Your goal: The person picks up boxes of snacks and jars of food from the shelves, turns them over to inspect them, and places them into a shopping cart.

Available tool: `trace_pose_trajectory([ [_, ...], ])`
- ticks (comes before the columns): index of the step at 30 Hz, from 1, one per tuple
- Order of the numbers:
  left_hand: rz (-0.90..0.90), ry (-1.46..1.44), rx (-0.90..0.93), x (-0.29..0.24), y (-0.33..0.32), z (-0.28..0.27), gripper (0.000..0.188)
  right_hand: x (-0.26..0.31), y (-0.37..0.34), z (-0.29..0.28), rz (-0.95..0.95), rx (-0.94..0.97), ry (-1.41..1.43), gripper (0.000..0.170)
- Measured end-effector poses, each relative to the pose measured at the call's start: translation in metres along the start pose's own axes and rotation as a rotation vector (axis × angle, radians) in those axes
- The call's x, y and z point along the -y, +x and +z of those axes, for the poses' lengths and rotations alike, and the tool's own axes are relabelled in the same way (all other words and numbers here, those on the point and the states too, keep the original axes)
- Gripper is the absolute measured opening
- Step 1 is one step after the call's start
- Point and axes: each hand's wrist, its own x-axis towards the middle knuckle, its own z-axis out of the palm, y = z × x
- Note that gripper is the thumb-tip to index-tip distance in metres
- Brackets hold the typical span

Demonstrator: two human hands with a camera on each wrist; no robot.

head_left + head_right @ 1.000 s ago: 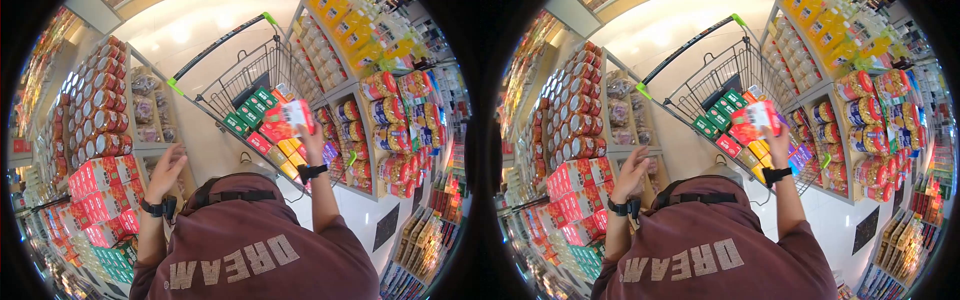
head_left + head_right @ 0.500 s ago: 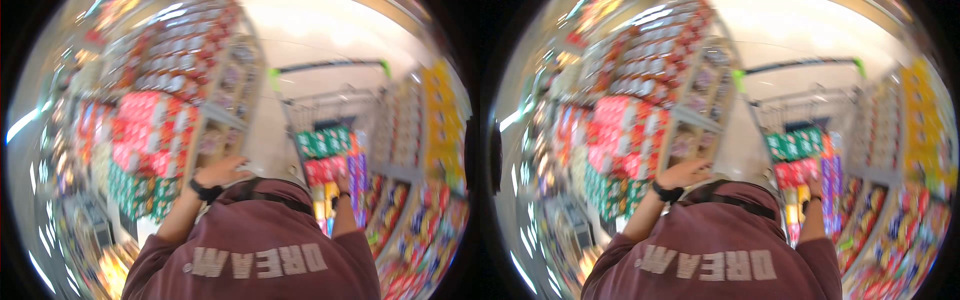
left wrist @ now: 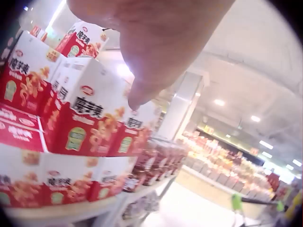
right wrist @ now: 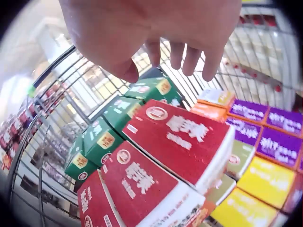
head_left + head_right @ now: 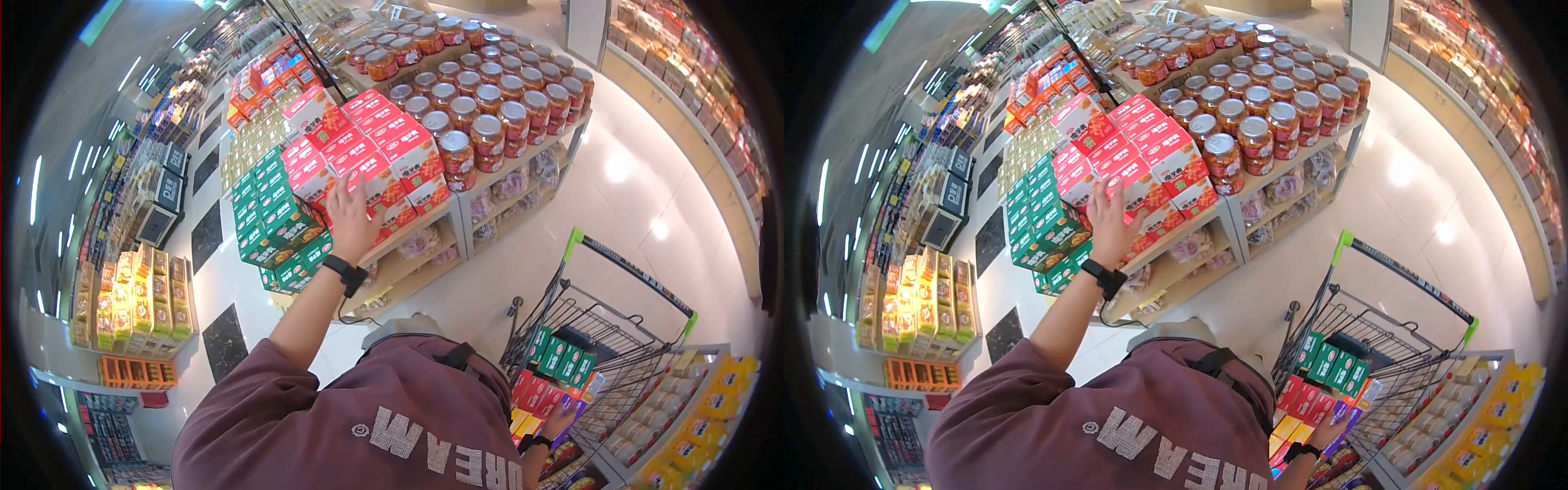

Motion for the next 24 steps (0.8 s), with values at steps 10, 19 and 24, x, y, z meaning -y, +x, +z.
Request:
trace_pose_trajectory([
  [10,-0.127,-0.276,0.068,0.037,0.0,0.042,0.054,0.214,-0.012,-0.048,-0.618,-0.027,-0.137,0.043],
  [19,-0.318,-0.914,0.114,-0.008,0.011,-0.04,0.077,0.418,-0.042,-0.05,-1.029,0.228,-0.043,0.035],
  [24,-0.282,-1.587,0.323,-0.053,0.037,-0.089,0.065,0.523,-0.07,-0.043,-0.879,0.651,0.425,0.046],
])
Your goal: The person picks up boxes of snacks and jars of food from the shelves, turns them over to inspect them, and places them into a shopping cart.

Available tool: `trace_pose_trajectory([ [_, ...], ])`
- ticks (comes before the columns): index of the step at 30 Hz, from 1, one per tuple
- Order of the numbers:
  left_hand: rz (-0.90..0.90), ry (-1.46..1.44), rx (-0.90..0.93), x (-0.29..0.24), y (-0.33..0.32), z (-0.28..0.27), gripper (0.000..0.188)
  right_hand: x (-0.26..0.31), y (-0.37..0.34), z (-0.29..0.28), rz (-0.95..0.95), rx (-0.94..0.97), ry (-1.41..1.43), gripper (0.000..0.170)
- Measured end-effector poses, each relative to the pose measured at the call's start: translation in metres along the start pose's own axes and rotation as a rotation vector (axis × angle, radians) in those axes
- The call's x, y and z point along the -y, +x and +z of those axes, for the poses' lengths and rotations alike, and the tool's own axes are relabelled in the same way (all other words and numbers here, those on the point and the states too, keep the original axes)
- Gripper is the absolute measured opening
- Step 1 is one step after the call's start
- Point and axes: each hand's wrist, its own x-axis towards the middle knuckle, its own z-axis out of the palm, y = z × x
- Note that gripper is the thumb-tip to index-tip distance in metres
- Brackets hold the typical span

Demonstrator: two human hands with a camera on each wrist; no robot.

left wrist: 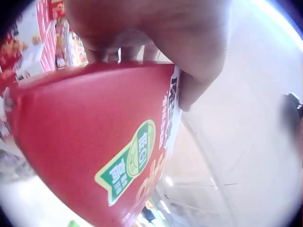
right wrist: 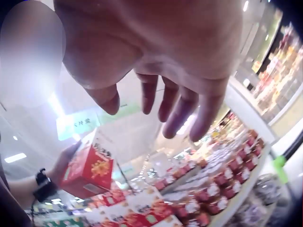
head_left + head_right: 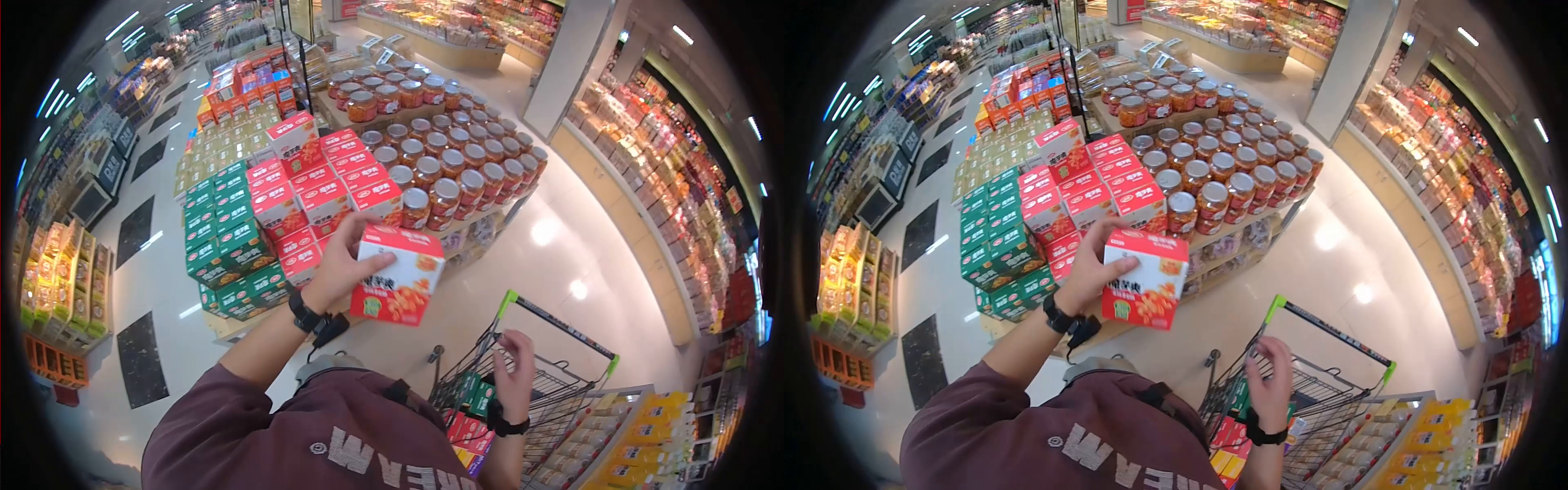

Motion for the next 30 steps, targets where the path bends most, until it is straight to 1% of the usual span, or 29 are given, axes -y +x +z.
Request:
trace_pose_trajectory([
  [2,-0.062,-0.119,0.066,-0.023,-0.006,0.026,0.065,0.033,0.014,0.028,0.12,0.116,0.413,0.066],
  [3,-0.074,-0.081,0.123,-0.019,-0.008,0.029,0.067,0.046,0.021,0.048,0.086,0.178,0.554,0.075],
  [4,-0.117,-0.186,0.169,-0.019,-0.013,0.037,0.07,0.057,0.025,0.068,0.055,0.239,0.696,0.085],
  [6,-0.135,-0.258,0.228,-0.014,-0.021,0.043,0.079,0.064,0.018,0.098,0.172,0.157,0.59,0.09],
  [7,-0.074,-0.201,0.17,-0.009,-0.024,0.042,0.084,0.064,0.019,0.103,0.25,0.121,0.642,0.092],
  [8,-0.009,-0.143,0.111,-0.004,-0.027,0.038,0.088,0.069,0.024,0.109,0.248,0.103,0.668,0.091],
  [9,0.106,0.015,0.072,0.001,-0.026,0.03,0.095,0.072,0.028,0.118,0.214,0.008,0.621,0.091],
  [10,0.035,0.152,0.105,-0.001,-0.03,0.016,0.105,0.073,0.031,0.126,0.182,-0.084,0.574,0.091],
  [11,0.048,0.218,0.206,-0.002,-0.034,0.007,0.106,0.08,0.033,0.135,0.179,-0.178,0.492,0.088],
  [12,0.066,0.286,0.305,-0.001,-0.035,0.001,0.108,0.085,0.034,0.145,0.123,-0.233,0.384,0.086],
  [13,0.061,0.274,0.321,0.0,-0.037,0.001,0.108,0.081,0.033,0.152,0.015,-0.217,0.294,0.081],
  [14,0.137,0.294,0.283,0.001,-0.041,0.006,0.102,0.08,0.033,0.159,-0.092,-0.198,0.204,0.076],
  [15,0.214,0.317,0.241,0.001,-0.042,0.004,0.097,0.083,0.03,0.163,-0.085,-0.208,0.196,0.076],
  [16,0.211,0.313,0.252,0.008,-0.035,-0.007,0.097,0.091,0.029,0.166,-0.044,-0.092,0.307,0.072],
  [17,-0.06,-0.122,0.405,0.02,-0.021,-0.024,0.093,0.101,0.027,0.17,-0.002,0.02,0.42,0.068],
  [18,-0.344,-0.557,0.543,0.028,-0.01,-0.038,0.088,0.113,0.031,0.168,-0.03,0.094,0.378,0.061],
  [19,-0.407,-0.742,0.589,0.021,-0.002,-0.049,0.077,0.124,0.033,0.171,-0.01,0.073,0.365,0.064],
  [20,-0.429,-0.745,0.614,0.026,-0.001,-0.059,0.077,0.13,0.033,0.173,0.012,0.048,0.351,0.067],
  [21,-0.608,-0.931,0.616,0.032,0.001,-0.068,0.081,0.118,0.031,0.177,-0.049,-0.136,0.138,0.076],
  [22,-0.794,-1.111,0.61,0.038,0.003,-0.075,0.086,0.122,0.034,0.18,0.009,-0.261,0.181,0.084],
  [23,-0.803,-1.168,0.694,0.043,0.006,-0.078,0.084,0.122,0.034,0.184,0.069,-0.26,0.407,0.082],
  [24,-0.833,-1.166,0.725,0.053,0.006,-0.076,0.084,0.121,0.031,0.187,0.119,-0.26,0.635,0.08],
  [26,-0.706,-0.912,0.898,0.071,0.002,-0.069,0.078,0.125,0.005,0.189,0.405,-0.233,1.064,0.073],
  [27,-0.685,-0.885,0.924,0.071,0.0,-0.07,0.076,0.127,0.001,0.192,0.398,-0.288,1.039,0.066],
  [28,-0.716,-0.882,0.974,0.067,0.001,-0.067,0.076,0.127,-0.003,0.196,0.387,-0.347,1.038,0.066],
  [30,-0.74,-0.742,0.88,0.056,0.001,-0.057,0.075,0.128,-0.015,0.199,0.414,-0.439,1.051,0.065],
])
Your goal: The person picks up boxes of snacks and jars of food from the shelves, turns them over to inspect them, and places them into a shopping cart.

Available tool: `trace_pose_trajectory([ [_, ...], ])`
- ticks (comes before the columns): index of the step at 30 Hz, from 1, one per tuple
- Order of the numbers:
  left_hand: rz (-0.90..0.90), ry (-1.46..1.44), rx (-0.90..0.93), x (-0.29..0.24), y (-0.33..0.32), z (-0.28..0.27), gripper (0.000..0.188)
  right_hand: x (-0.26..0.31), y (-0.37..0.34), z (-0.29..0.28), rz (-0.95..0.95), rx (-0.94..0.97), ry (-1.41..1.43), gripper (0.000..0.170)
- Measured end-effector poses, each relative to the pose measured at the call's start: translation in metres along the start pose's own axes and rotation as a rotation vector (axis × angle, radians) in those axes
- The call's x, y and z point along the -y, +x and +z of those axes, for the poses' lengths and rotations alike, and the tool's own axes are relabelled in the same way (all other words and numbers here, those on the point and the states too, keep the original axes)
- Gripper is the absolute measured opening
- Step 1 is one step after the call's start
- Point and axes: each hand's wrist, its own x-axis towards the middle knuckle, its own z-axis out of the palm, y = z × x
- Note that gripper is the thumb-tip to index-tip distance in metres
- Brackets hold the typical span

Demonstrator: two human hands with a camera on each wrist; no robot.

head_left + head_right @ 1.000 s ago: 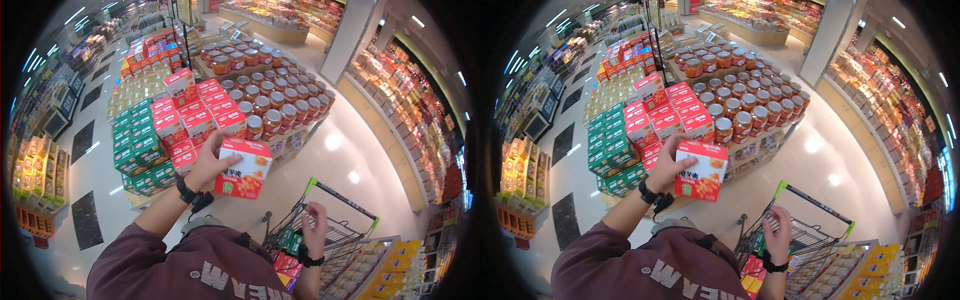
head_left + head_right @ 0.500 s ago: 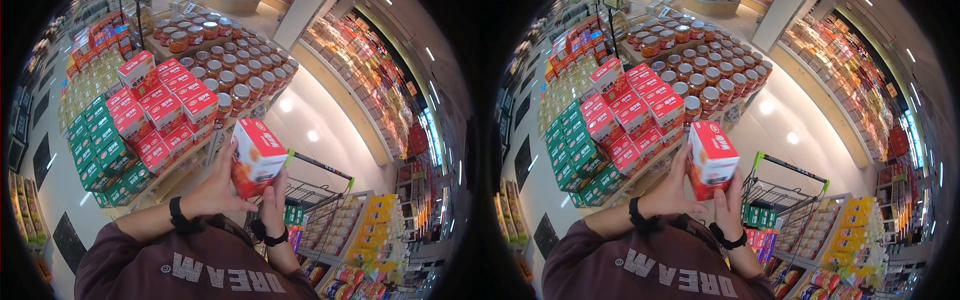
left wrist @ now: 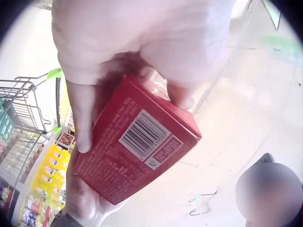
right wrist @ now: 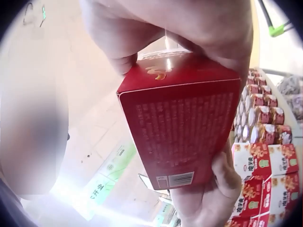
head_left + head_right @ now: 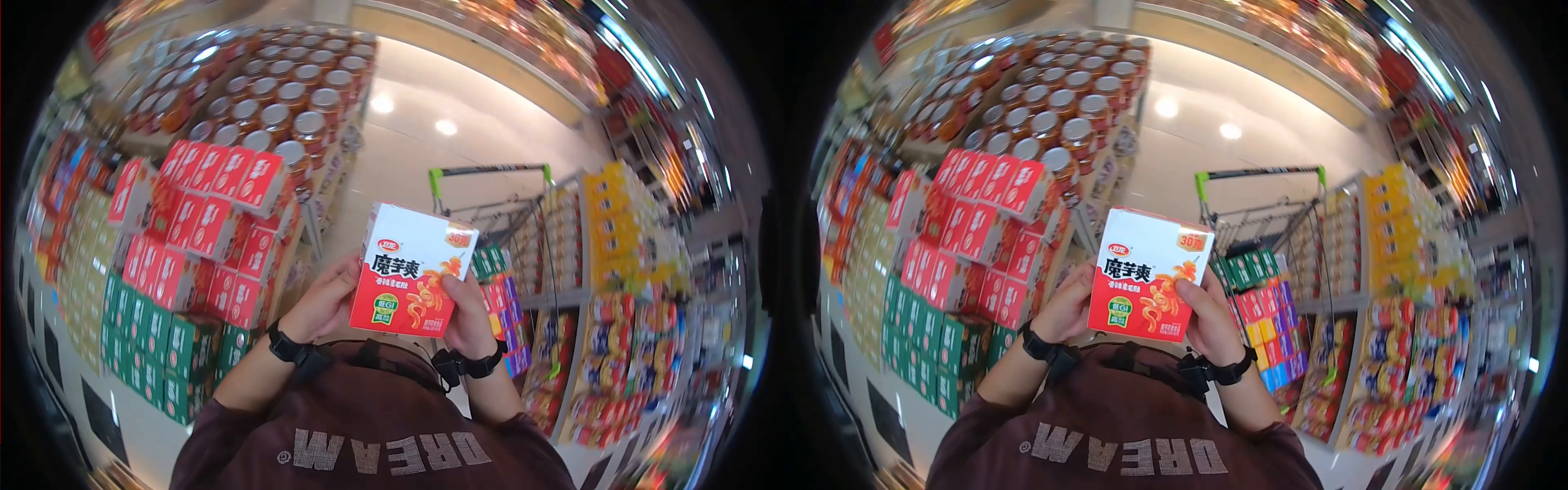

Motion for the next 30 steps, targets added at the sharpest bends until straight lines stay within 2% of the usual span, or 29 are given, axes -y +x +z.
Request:
trace_pose_trajectory([
  [1,-0.021,0.048,-0.063,0.0,0.004,0.005,0.083,-0.001,-0.004,-0.004,-0.015,-0.063,-0.002,0.066],
  [2,-0.056,0.052,-0.028,0.004,0.008,0.006,0.083,-0.002,-0.009,-0.006,-0.049,-0.097,0.008,0.066],
  [4,0.078,0.183,0.015,0.011,0.012,0.008,0.087,-0.007,-0.018,-0.009,-0.242,-0.153,-0.27,0.067],
  [5,0.014,0.307,-0.053,0.011,0.015,0.014,0.091,-0.007,-0.024,-0.008,-0.245,-0.138,-0.308,0.072],
  [8,-0.094,0.359,0.008,0.012,0.023,0.012,0.089,-0.001,-0.052,-0.016,-0.281,-0.086,-0.401,0.09],
  [10,-0.112,0.437,0.086,0.017,0.029,0.011,0.089,0.002,-0.067,-0.036,-0.256,-0.109,-0.307,0.098],
  [12,-0.164,0.579,0.218,0.022,0.039,0.012,0.093,0.013,-0.084,-0.047,-0.14,-0.21,-0.566,0.091],
  [13,-0.19,0.591,0.253,0.029,0.042,0.014,0.093,0.013,-0.091,-0.056,-0.161,-0.245,-0.547,0.091],
  [15,-0.201,0.767,0.33,0.046,0.047,0.011,0.091,0.006,-0.098,-0.079,-0.07,-0.27,-0.959,0.08],
  [16,-0.212,0.779,0.342,0.053,0.05,0.011,0.091,0.003,-0.1,-0.093,-0.079,-0.281,-0.945,0.08],
  [18,-0.369,0.789,0.282,0.066,0.058,0.01,0.083,-0.002,-0.108,-0.128,-0.064,-0.374,-0.806,0.074],
  [19,-0.331,0.831,0.226,0.074,0.06,0.008,0.072,0.001,-0.114,-0.149,-0.076,-0.511,-0.802,0.072],
  [21,-0.296,0.89,0.154,0.076,0.07,-0.007,0.069,-0.002,-0.123,-0.224,-0.136,-0.786,-0.816,0.08],
  [23,-0.282,0.916,0.01,0.071,0.073,-0.007,0.058,0.016,-0.134,-0.261,-0.226,-1.039,-0.602,0.079],
  [25,-0.304,0.914,-0.043,0.07,0.074,-0.019,0.054,0.021,-0.143,-0.328,-0.317,-1.211,-0.529,0.073],
  [26,-0.325,0.902,-0.087,0.071,0.075,-0.025,0.05,0.02,-0.149,-0.372,-0.334,-1.263,-0.608,0.068],
  [28,-0.338,0.957,-0.12,0.076,0.076,-0.03,0.046,0.02,-0.155,-0.432,-0.345,-1.399,-0.989,0.068],
  [30,-0.357,1.016,-0.157,0.079,0.078,-0.03,0.042,0.023,-0.155,-0.471,-0.299,-1.398,-1.034,0.069],
])
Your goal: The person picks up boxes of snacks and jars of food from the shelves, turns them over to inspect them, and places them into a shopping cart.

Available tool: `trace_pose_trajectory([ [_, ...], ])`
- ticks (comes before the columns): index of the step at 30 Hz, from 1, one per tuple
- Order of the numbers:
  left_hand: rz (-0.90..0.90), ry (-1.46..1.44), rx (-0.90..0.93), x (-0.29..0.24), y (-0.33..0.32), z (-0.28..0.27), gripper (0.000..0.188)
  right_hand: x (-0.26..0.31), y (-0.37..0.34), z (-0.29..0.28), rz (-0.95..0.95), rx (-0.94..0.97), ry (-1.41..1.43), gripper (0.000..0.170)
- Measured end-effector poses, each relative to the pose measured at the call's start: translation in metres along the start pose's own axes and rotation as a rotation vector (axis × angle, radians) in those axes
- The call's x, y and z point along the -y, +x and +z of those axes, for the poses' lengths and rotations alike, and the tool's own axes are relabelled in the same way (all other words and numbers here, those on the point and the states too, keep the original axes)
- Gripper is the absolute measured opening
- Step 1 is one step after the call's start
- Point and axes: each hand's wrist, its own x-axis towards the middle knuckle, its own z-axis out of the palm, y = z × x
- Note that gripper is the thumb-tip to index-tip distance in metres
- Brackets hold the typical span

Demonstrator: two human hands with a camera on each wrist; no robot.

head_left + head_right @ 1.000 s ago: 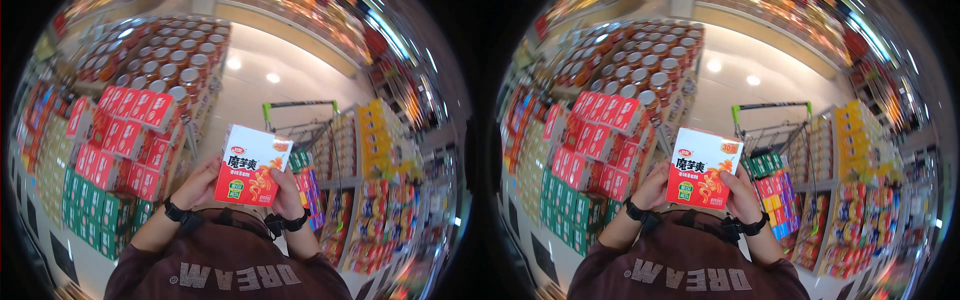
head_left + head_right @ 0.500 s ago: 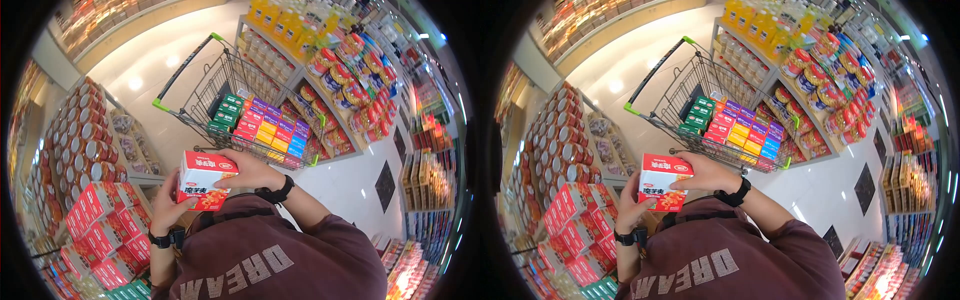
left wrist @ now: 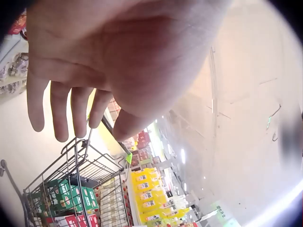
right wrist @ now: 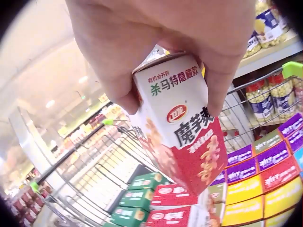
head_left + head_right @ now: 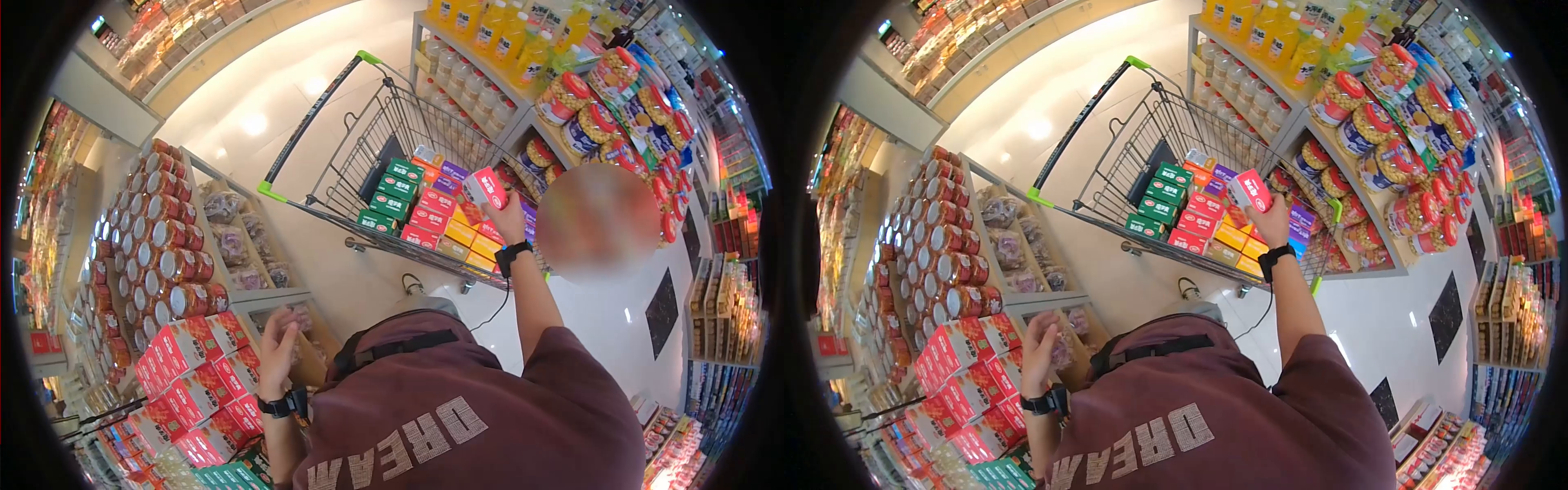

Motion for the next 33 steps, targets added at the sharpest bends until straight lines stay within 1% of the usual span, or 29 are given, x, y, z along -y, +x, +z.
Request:
trace_pose_trajectory([
  [1,-0.007,-0.002,-0.013,0.0,0.0,0.007,0.041,-0.01,0.012,0.005,-0.006,0.008,-0.068,0.071],
  [2,-0.015,-0.007,-0.025,0.0,0.002,0.014,0.039,-0.021,0.024,0.014,-0.002,0.018,-0.064,0.071],
  [4,-0.051,-0.007,-0.054,-0.003,0.007,0.028,0.038,-0.036,0.046,0.029,-0.083,-0.005,-0.23,0.076],
  [5,-0.057,-0.023,-0.075,-0.009,0.009,0.038,0.038,-0.038,0.058,0.036,0.002,0.044,-0.247,0.081],
  [6,-0.063,-0.04,-0.1,-0.013,0.013,0.046,0.038,-0.04,0.07,0.045,-0.007,0.057,-0.246,0.081],
  [8,-0.045,-0.012,-0.106,-0.011,0.02,0.054,0.037,-0.064,0.098,0.078,-0.046,-0.023,-0.37,0.081],
  [9,-0.023,0.022,-0.097,-0.01,0.022,0.058,0.036,-0.08,0.118,0.093,0.002,0.074,-0.335,0.084],
  [10,-0.035,0.018,-0.111,-0.014,0.022,0.063,0.036,-0.077,0.131,0.102,-0.003,0.091,-0.336,0.084],
  [12,-0.037,0.005,-0.144,-0.025,0.02,0.071,0.035,-0.068,0.154,0.127,0.149,0.191,-0.332,0.085],
  [13,-0.046,0.001,-0.169,-0.028,0.018,0.072,0.035,-0.057,0.163,0.138,0.161,0.22,-0.381,0.085],
  [14,-0.08,-0.01,-0.214,-0.028,0.012,0.071,0.034,-0.062,0.176,0.154,0.145,0.245,-0.379,0.085],
  [16,-0.13,-0.025,-0.293,-0.034,-0.002,0.067,0.033,-0.069,0.195,0.189,0.095,0.192,-0.332,0.084],
  [17,-0.163,-0.023,-0.323,-0.041,-0.012,0.065,0.033,-0.06,0.203,0.196,0.13,0.262,-0.264,0.084],
  [18,-0.196,-0.02,-0.35,-0.043,-0.021,0.061,0.034,-0.05,0.205,0.208,0.121,0.294,-0.264,0.084],
  [19,-0.206,0.04,-0.378,-0.038,-0.032,0.054,0.035,-0.044,0.208,0.221,0.1,0.293,-0.19,0.084],
  [20,-0.219,0.038,-0.397,-0.035,-0.043,0.052,0.035,-0.042,0.212,0.234,0.081,0.286,-0.116,0.084],
  [21,-0.264,0.011,-0.472,-0.033,-0.053,0.052,0.035,-0.039,0.215,0.247,0.005,0.288,-0.146,0.085],
  [22,-0.307,-0.016,-0.548,-0.031,-0.062,0.053,0.035,-0.041,0.218,0.259,-0.002,0.302,-0.146,0.085],
  [24,-0.335,-0.021,-0.597,-0.031,-0.079,0.057,0.034,-0.057,0.218,0.291,-0.047,0.464,-0.068,0.086],
  [25,-0.353,-0.072,-0.615,-0.034,-0.086,0.06,0.031,-0.105,0.229,0.329,-0.116,0.367,-0.038,0.076],
  [26,-0.368,-0.122,-0.632,-0.036,-0.093,0.061,0.028,-0.108,0.233,0.332,-0.122,0.382,-0.032,0.076],
  [27,-0.408,-0.163,-0.638,-0.034,-0.102,0.06,0.03,-0.107,0.232,0.332,0.007,0.46,0.055,0.075],
  [28,-0.408,-0.168,-0.654,-0.033,-0.11,0.057,0.03,-0.101,0.229,0.331,0.135,0.536,0.14,0.075],
  [29,-0.403,-0.183,-0.665,-0.033,-0.117,0.054,0.03,-0.094,0.227,0.324,0.163,0.566,0.146,0.073],
  [30,-0.398,-0.2,-0.676,-0.034,-0.123,0.051,0.031,-0.086,0.225,0.317,0.142,0.569,0.112,0.073],
  [31,-0.404,-0.187,-0.704,-0.035,-0.128,0.046,0.032,-0.08,0.224,0.311,0.114,0.53,0.053,0.074],
  [32,-0.435,-0.12,-0.775,-0.037,-0.133,0.043,0.033,-0.083,0.226,0.309,0.085,0.49,-0.007,0.075],
  [33,-0.403,-0.12,-0.815,-0.037,-0.138,0.038,0.034,-0.085,0.228,0.309,0.024,0.436,-0.033,0.073],
])
